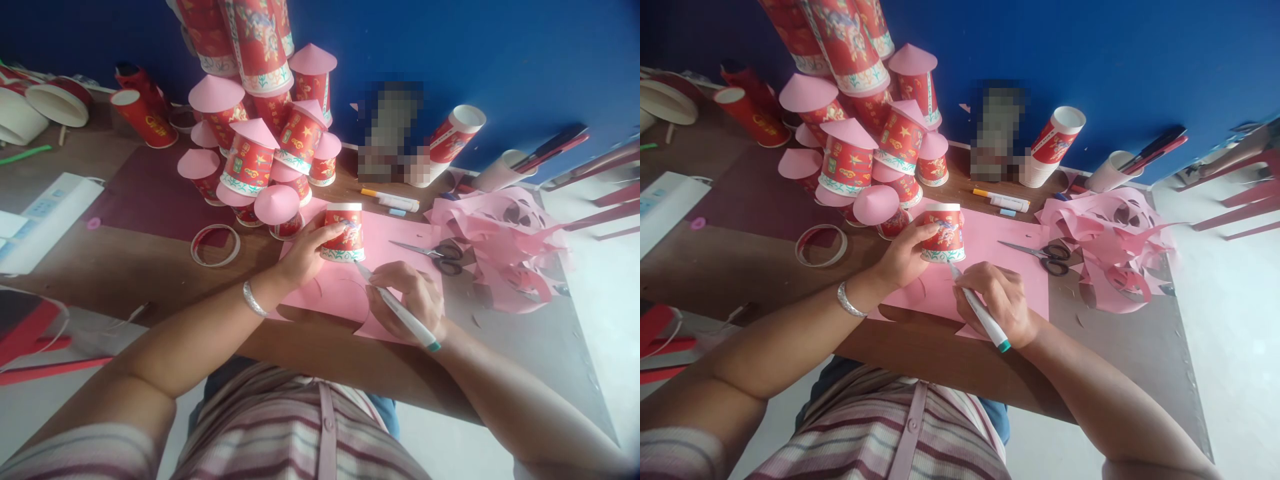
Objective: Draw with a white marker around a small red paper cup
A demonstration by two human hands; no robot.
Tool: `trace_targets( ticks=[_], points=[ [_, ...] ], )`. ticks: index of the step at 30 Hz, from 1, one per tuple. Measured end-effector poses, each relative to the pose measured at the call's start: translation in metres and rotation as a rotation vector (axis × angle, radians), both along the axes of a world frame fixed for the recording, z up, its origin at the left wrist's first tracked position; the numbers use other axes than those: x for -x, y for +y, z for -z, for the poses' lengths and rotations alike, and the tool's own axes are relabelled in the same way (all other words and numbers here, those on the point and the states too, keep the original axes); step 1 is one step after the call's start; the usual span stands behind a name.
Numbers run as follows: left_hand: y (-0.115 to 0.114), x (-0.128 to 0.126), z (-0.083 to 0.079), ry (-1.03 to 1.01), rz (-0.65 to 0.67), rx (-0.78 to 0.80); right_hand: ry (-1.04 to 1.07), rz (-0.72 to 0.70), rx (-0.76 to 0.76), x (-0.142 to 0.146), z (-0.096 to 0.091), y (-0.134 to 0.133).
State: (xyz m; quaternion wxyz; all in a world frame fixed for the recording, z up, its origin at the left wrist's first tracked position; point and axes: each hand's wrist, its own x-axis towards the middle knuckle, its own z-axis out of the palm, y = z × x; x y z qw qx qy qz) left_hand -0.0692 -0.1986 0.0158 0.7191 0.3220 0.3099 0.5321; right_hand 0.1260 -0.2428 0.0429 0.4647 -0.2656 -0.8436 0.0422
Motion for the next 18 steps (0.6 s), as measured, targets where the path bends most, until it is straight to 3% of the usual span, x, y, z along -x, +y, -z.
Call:
trace_targets(
  ticks=[6, 18],
  points=[
    [0.0015, 0.0029, 0.0047, 0.0, 0.013, -0.01, 0.005, -0.048, 0.001, 0.0005, 0.0002, -0.0005],
    [0.0003, 0.0013, -0.0016, -0.03, 0.028, 0.016, 0.005, -0.16, 0.017, 0.0027, 0.0011, -0.0004]
  ],
)
